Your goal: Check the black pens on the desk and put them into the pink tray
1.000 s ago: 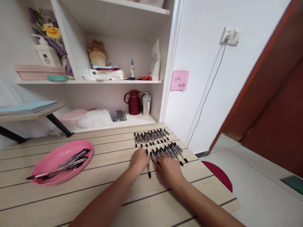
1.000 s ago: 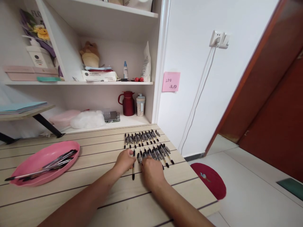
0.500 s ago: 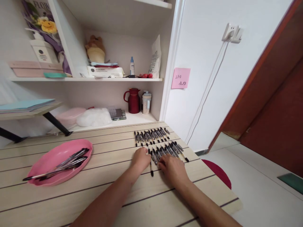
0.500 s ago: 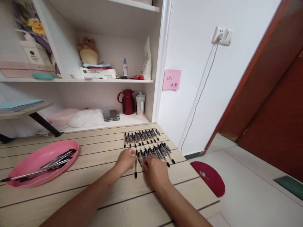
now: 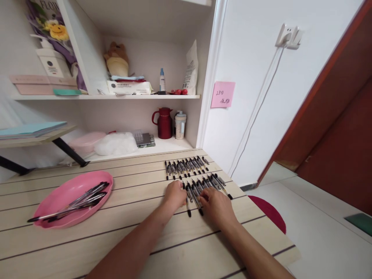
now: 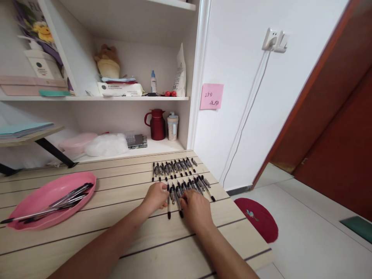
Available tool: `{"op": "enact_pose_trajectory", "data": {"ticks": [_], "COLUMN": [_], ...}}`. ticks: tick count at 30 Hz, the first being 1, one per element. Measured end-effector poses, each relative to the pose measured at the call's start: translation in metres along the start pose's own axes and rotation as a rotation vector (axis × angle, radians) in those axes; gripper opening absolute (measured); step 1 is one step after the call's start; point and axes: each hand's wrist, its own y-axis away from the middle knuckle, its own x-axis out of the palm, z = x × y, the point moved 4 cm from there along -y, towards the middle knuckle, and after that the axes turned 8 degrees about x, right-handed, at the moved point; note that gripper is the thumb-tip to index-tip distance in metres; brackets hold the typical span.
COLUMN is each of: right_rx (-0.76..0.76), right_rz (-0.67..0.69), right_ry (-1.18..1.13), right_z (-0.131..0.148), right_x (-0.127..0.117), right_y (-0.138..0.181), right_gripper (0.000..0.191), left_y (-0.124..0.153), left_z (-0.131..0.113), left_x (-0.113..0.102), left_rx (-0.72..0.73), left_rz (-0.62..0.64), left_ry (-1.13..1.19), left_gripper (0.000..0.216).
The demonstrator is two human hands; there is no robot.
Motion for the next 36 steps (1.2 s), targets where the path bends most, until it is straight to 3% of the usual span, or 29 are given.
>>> {"op": "enact_pose_trajectory", "data": {"ticks": [9,14,23,29,36], "right_rx": [-0.002,-0.036,-0.116,0.030,0.081], "right_rz": [-0.016,-0.034,-0.006,-0.133,-0.279], "right_ry": [0.005,0.031,-0.047,-0.136,-0.223], "right_z": [0.000,0.005,0.016,0.000,-0.012], "right_x": [-0.004,-0.005,0.000,-0.013,-0.022], "right_y": [0.000,0.003,0.011,0.003,-0.002], "right_gripper": [0.022,0.027,0.018,0.021,0.026], "left_y": [0.015,0.037,0.096,0.129,0.133], "left_z": [-0.001,0.011,0.051,0.079,0.078], "left_x": [-0.012,-0.038,-0.094,-0.118,-0.117], "left_rx": [-0.009,0.064,0.167,0.107,0.163], "left_rz": [0.014,0.007,-0.029,-0.090,-0.095], "left_ry": [0.055,0.010,-0.199,-0.186,-0.179], "left_gripper": [0.037,0.032,0.028,0.022,0.023]}}
